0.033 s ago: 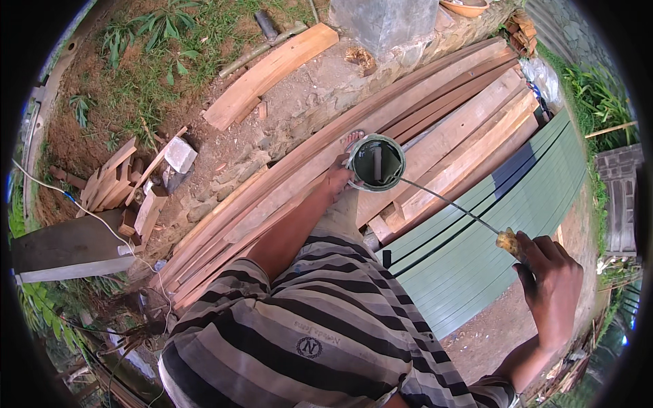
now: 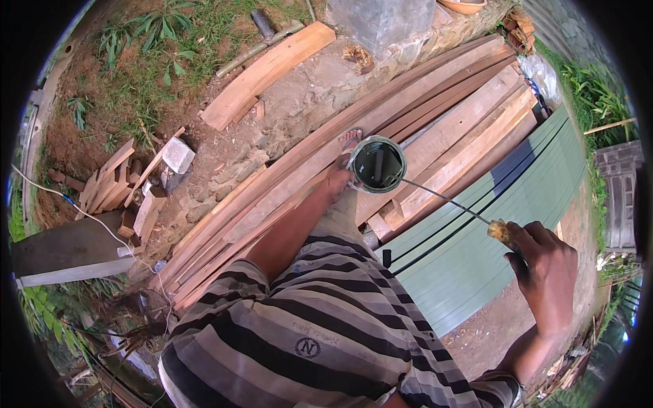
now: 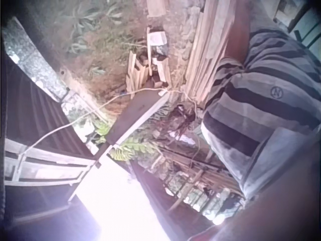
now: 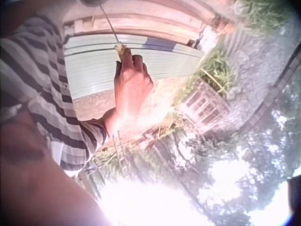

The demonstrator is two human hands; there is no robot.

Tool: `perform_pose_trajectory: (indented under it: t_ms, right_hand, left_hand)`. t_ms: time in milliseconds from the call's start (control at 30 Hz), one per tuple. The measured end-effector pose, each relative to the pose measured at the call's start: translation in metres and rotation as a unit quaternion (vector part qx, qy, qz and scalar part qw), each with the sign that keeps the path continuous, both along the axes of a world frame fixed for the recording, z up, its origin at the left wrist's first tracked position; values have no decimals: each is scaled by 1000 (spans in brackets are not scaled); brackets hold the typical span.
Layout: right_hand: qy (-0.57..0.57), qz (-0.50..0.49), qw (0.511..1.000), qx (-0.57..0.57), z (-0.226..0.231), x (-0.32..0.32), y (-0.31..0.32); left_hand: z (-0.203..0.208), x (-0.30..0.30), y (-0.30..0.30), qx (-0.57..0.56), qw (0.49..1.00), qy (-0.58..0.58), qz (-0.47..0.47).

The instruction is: The person paints a metal roofing sheet using a roller while holding a paint bucket, then aligns the painted sheet with other metal sheets on the ground.

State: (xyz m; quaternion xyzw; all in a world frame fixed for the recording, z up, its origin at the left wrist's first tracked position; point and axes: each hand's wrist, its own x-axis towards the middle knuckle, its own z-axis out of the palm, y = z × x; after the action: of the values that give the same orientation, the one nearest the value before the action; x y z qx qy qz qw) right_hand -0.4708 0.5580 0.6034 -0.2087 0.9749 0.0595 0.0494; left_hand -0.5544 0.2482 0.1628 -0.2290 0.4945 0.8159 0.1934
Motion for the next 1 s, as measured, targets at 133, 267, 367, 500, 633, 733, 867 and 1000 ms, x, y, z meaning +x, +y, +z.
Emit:
perform_pose_trajectory:
  t_ms: [133,267,367,500,633,733,867,1000]
  right_hand:
    - [-32,45,998,-17,-20,-27,-11]
    - [-24,74,997,0,-51,-49,-11]
    - [-24,82,996,15,-60,-59,-13]
    - [-4,60,997,56,-64,-79,-10]
    - [1,69,993,94,-76,-123,-8]
    - [-8,115,983,140,-98,-170,-14]
    - [-76,110,980,146,-125,-250,-27]
    - [-225,52,966,-115,-121,-368,-51]
  left_hand:
    - [9,7,15,-7,998,13,-54]
    - [-7,5,27,-13,994,23,-103]
    - [-8,8,34,16,997,9,-73]
    - [-24,-6,32,45,995,-10,-87]
    - [-22,-29,52,49,993,-56,-95]
    - [-22,-57,61,-8,987,-97,-131]
    - [-50,-109,53,4,988,-106,-109]
    - [-71,-192,34,22,989,-103,-107]
